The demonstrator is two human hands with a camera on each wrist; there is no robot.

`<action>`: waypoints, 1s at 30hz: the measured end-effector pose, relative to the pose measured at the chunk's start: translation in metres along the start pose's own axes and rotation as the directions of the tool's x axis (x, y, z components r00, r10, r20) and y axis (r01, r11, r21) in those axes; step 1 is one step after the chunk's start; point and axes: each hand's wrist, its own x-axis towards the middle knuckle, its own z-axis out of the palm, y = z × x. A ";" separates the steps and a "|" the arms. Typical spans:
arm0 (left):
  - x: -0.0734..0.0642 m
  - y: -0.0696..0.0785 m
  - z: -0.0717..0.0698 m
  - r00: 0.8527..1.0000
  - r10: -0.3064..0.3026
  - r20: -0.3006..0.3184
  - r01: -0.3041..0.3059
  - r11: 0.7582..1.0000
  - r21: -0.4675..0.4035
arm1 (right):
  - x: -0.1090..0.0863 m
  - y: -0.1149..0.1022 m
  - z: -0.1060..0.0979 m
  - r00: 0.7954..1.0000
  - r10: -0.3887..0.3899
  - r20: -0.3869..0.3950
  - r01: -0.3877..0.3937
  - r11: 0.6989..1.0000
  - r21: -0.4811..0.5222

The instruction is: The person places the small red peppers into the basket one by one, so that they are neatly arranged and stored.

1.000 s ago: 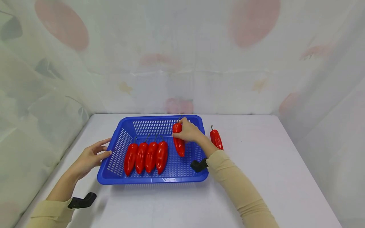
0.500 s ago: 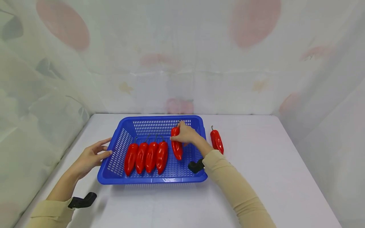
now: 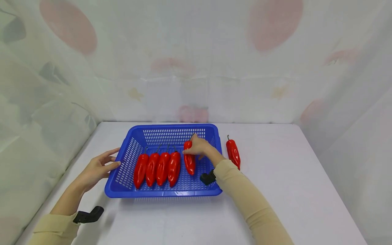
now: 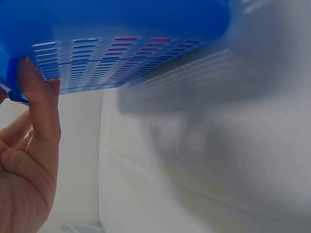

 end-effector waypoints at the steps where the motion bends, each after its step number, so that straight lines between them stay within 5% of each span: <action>1: 0.000 0.000 0.000 1.000 0.000 0.000 0.000 1.000 -0.001 | 0.000 0.000 0.001 1.000 0.006 0.006 -0.006 1.000 -0.001; 30: -0.001 0.001 0.001 1.000 -0.006 -0.003 0.006 1.000 0.003 | 0.008 -0.006 0.011 0.980 0.112 0.162 -0.099 0.992 -0.084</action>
